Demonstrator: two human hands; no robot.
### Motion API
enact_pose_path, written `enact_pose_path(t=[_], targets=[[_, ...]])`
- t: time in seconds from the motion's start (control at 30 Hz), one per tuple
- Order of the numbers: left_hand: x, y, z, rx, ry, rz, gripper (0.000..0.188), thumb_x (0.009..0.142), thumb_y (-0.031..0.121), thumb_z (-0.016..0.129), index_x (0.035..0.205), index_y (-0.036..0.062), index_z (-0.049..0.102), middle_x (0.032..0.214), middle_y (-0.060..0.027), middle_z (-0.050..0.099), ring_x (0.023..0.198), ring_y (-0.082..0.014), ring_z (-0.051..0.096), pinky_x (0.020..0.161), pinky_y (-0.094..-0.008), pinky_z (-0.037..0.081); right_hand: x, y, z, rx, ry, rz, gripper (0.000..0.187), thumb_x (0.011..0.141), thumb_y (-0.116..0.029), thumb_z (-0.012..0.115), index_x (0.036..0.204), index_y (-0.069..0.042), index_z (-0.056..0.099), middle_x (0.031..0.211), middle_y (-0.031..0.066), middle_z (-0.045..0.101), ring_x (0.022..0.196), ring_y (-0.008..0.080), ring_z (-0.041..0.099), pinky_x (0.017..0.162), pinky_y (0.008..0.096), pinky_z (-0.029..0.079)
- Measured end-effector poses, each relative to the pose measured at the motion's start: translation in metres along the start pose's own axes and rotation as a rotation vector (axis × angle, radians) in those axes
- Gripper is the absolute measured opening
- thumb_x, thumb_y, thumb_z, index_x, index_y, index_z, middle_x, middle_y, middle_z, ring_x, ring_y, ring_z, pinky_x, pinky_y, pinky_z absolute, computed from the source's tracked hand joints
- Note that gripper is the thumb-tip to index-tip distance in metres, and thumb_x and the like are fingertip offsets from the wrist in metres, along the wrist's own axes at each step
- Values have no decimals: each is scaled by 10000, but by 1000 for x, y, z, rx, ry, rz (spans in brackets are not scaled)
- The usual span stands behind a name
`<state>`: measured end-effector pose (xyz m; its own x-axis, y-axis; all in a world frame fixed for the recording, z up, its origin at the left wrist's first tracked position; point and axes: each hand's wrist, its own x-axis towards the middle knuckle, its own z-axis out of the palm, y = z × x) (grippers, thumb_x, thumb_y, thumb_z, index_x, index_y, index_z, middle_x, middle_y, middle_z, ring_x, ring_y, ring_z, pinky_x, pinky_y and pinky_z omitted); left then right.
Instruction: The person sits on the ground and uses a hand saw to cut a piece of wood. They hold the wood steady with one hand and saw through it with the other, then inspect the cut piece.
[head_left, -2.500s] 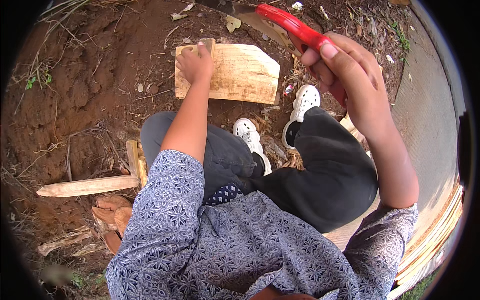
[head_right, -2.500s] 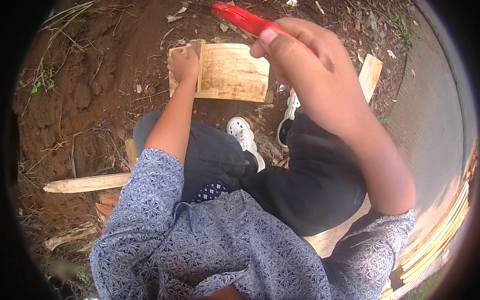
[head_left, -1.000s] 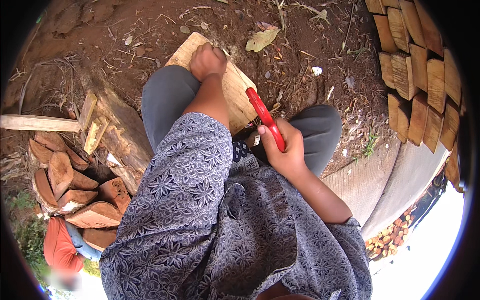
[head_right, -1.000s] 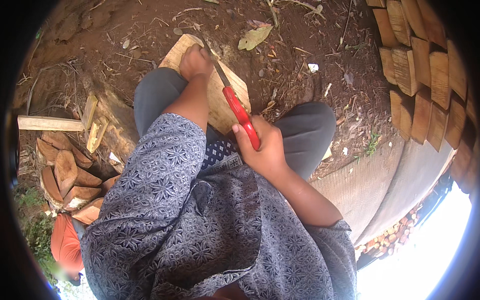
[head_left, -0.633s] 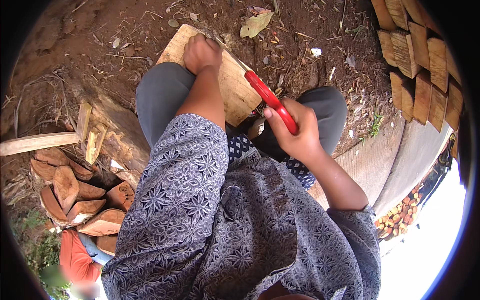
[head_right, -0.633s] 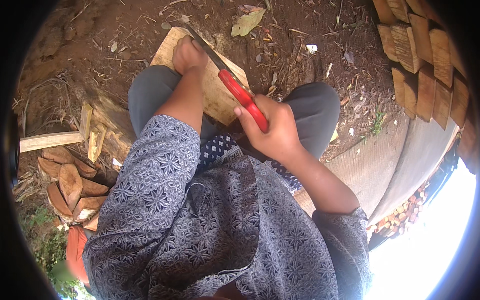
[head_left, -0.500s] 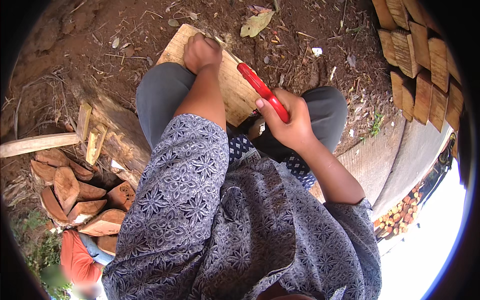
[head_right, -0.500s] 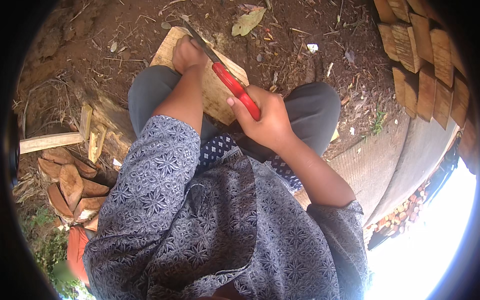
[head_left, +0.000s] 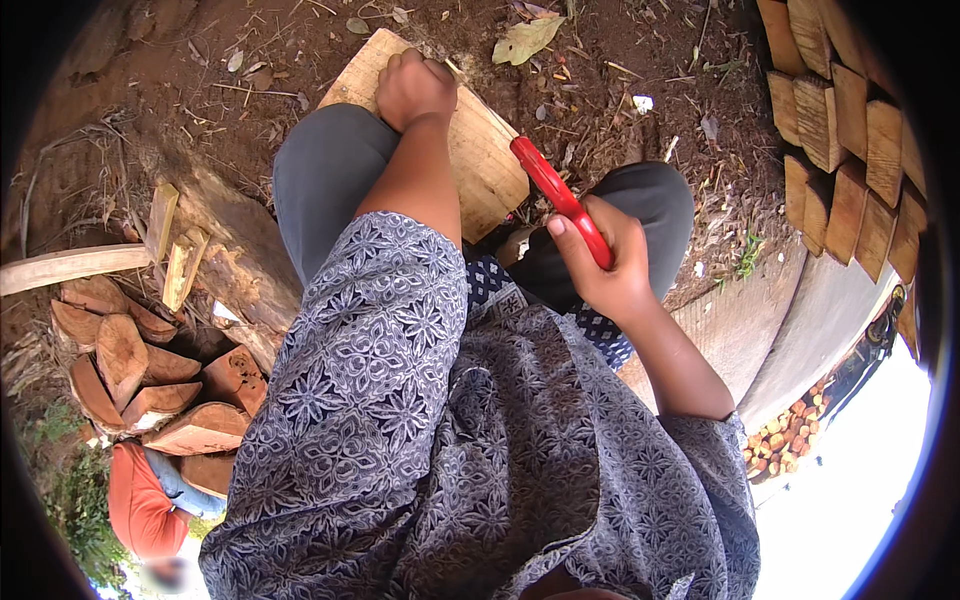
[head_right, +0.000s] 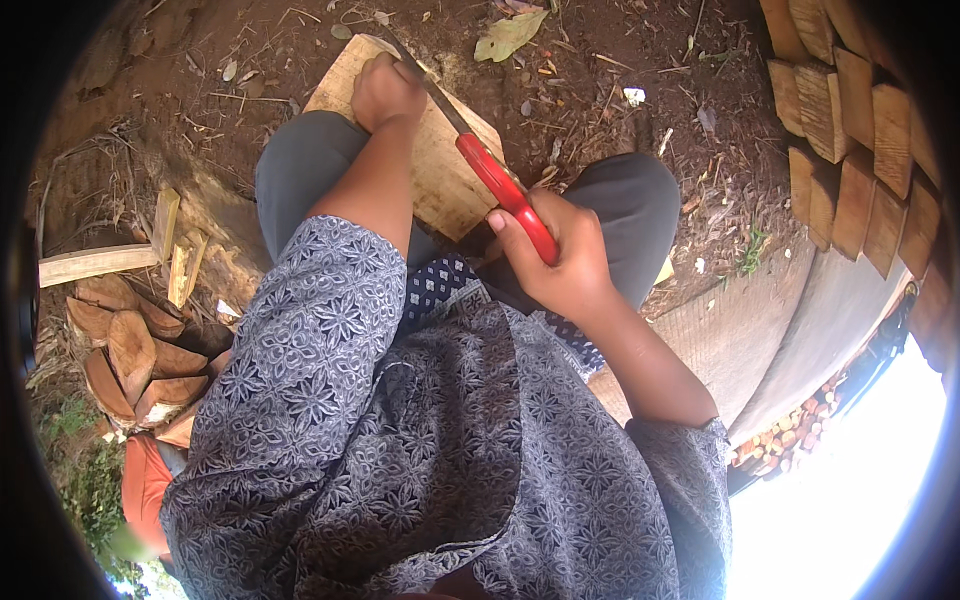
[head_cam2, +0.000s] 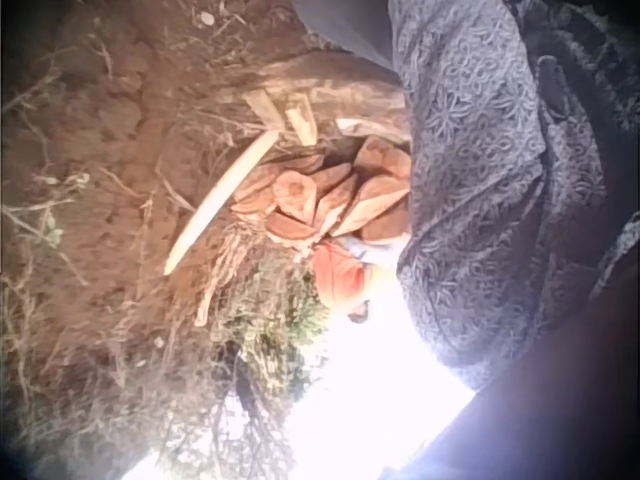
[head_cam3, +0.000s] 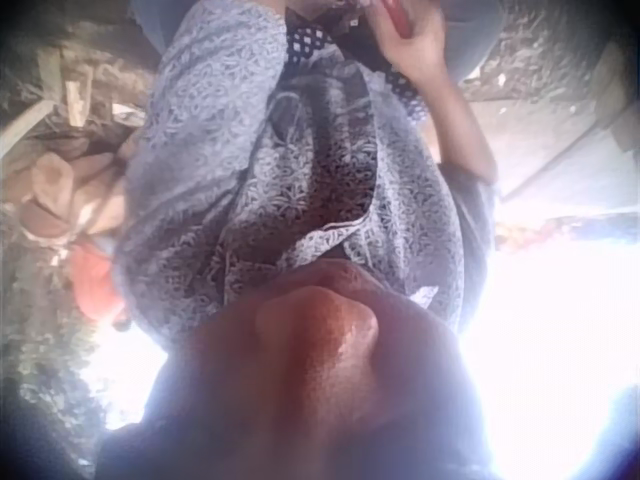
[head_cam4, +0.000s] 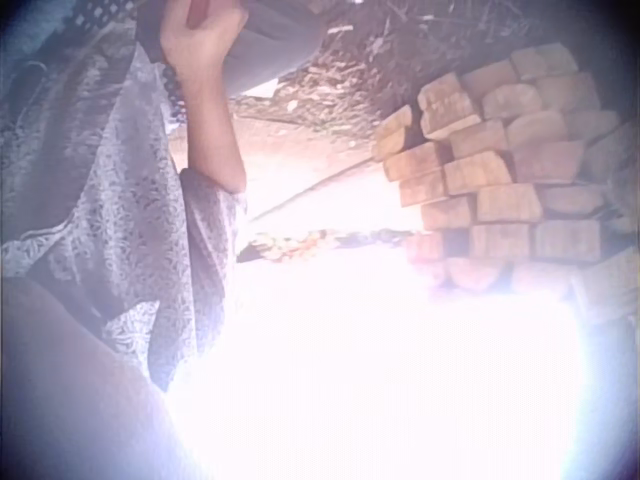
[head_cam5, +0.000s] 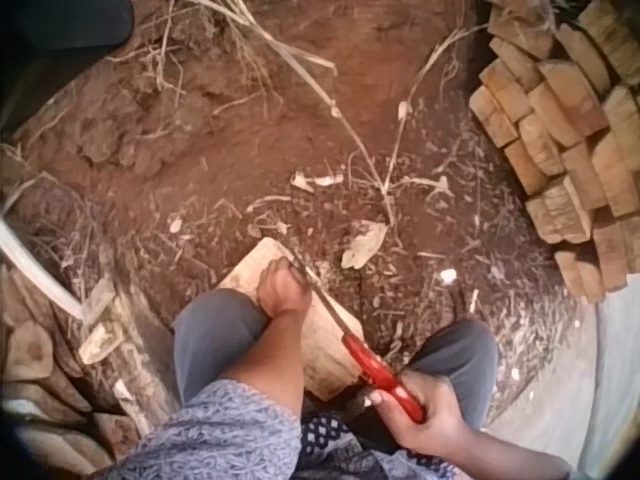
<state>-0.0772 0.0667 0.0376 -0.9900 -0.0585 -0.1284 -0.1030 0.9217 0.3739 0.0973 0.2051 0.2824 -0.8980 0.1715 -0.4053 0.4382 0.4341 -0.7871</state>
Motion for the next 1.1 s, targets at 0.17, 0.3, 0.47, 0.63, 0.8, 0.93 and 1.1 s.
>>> enact_pose_path(t=[0.17,0.3,0.47,0.63,0.8,0.93,1.1], targets=[[0,1,-2,32,5,0,198,961,220,549,917,88,689,1022,-111,687,1009,-350,651,881,-478,527,-12,-3,-11,-30,-35,-89,363,983,-181,705,723,-29,503,572,41,408,535,116,364,505,334,308],[1,-2,10,-14,114,34,206,869,220,558,891,76,703,989,-116,690,970,-353,650,833,-493,530,33,20,19,-72,2,-13,371,942,-239,747,735,-2,549,588,154,521,511,224,571,516,384,421],[1,1,1,29,9,-20,241,960,238,517,948,81,699,1050,-105,685,1018,-347,650,874,-485,531,6,17,4,54,19,0,330,957,-223,738,753,-15,583,581,121,527,495,170,460,505,360,400],[0,0,1,29,8,-3,259,954,247,500,950,82,700,1063,-113,691,1021,-362,647,873,-496,526,2,16,0,57,-12,22,344,997,-214,704,757,-25,546,612,14,442,588,78,402,529,312,335],[4,3,9,11,44,17,248,927,244,515,932,84,705,1040,-115,695,1003,-362,650,861,-496,529,34,33,16,77,45,-5,297,950,-191,749,765,-12,600,577,92,512,517,122,455,507,336,399],[1,-4,15,17,101,18,221,876,233,552,878,84,715,985,-112,705,956,-350,661,825,-497,536,-20,20,-18,-11,-30,-11,298,971,-172,721,764,-18,571,595,55,481,536,110,423,510,327,353],[0,-2,15,25,110,42,220,872,234,557,876,84,718,981,-115,705,955,-349,662,819,-498,537,21,29,9,-28,3,-53,343,948,-202,743,729,-9,563,580,112,528,482,171,487,499,365,405]])
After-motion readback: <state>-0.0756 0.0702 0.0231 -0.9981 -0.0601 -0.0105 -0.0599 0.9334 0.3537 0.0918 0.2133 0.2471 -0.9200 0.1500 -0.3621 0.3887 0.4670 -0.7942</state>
